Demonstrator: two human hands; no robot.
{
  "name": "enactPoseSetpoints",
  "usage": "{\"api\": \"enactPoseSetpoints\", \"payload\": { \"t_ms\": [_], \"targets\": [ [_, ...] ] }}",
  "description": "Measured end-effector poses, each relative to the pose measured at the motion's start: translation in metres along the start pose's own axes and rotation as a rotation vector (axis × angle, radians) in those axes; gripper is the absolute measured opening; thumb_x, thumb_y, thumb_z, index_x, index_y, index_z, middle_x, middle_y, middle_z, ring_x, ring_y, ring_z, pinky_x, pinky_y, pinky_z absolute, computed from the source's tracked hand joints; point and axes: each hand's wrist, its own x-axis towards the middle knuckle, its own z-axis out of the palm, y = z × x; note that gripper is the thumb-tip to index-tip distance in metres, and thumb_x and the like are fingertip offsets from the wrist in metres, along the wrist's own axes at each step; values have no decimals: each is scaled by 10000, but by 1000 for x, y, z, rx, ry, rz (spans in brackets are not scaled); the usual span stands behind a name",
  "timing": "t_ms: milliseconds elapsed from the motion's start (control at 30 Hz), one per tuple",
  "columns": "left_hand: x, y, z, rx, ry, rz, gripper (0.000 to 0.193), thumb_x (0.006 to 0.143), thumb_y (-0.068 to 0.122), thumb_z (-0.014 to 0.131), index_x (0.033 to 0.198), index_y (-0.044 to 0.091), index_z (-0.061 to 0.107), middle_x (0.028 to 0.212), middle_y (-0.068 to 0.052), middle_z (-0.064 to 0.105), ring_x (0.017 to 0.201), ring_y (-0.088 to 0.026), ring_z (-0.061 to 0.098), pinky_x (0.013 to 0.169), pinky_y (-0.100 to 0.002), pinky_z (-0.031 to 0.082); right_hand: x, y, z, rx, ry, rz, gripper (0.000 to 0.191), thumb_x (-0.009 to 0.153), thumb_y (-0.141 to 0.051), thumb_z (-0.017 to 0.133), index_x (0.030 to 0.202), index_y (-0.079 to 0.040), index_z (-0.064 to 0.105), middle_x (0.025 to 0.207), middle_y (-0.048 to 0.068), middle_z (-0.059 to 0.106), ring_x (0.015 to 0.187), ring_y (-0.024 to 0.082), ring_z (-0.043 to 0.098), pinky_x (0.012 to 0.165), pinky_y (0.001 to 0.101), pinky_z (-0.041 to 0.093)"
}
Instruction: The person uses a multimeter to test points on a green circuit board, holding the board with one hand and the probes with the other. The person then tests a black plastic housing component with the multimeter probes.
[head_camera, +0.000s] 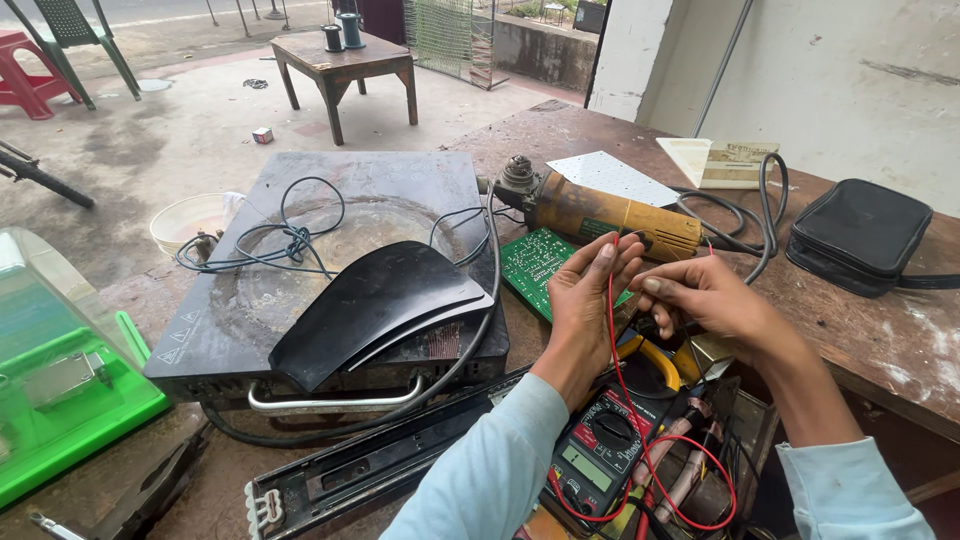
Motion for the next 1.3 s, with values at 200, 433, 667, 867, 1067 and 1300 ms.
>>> {"api": "enactPoseSetpoints", "payload": {
  "t_ms": [200, 433, 667, 867, 1067, 1300],
  "targets": [
    [-1, 3, 3, -18, -33, 9, 313, 973, 100, 676, 1244, -53, 645, 1179, -195, 736, 1044, -212, 744, 897, -279, 631, -5, -2, -5, 137, -77, 26, 341, 994, -128, 571, 1255, 58, 689, 916, 89, 707, 678, 99, 598, 589, 273, 535],
    [-2, 5, 3, -15, -40, 33, 278, 944, 128, 728, 1171, -24, 679, 1135, -180, 747, 1014, -212, 743, 915, -295, 627, -11, -14, 0, 122, -114, -6, 443, 967, -171, 595, 1381, -15, 575, 915, 91, 723, 644, 77, 580, 560, 253, 519],
    [6, 8, -2, 42, -57, 64, 239, 934, 174, 750, 1108, 19, 696, 1004, -105, 748, 805, -119, 701, 672, -229, 577, -11, -14, 0, 53, -73, 18, 367, 972, -153, 582, 1267, 25, 708, 892, 98, 748, 627, 84, 588, 537, 257, 509],
    [12, 8, -15, -12, 17, 131, 203, 925, 168, 762, 1060, 21, 722, 911, -57, 728, 671, -73, 606, 554, -200, 489, -9, -11, 3, 70, -33, 42, 323, 991, -97, 566, 1235, 56, 714, 890, 85, 747, 644, 82, 598, 565, 253, 517],
    [11, -6, -18, 6, 43, 126, 185, 924, 163, 766, 1026, 16, 716, 894, -65, 729, 675, -82, 621, 574, -206, 512, -5, -10, -4, 67, 4, 22, 326, 976, -60, 567, 1240, 64, 711, 909, 78, 740, 660, 94, 606, 606, 268, 540],
    [17, -4, -26, -33, 123, 97, 175, 918, 162, 769, 1012, 23, 719, 854, -56, 713, 667, -89, 624, 571, -217, 521, -9, -9, -6, 93, 9, 50, 344, 978, -49, 505, 1242, 36, 708, 825, 44, 654, 641, 88, 572, 589, 280, 535]
  ]
}}
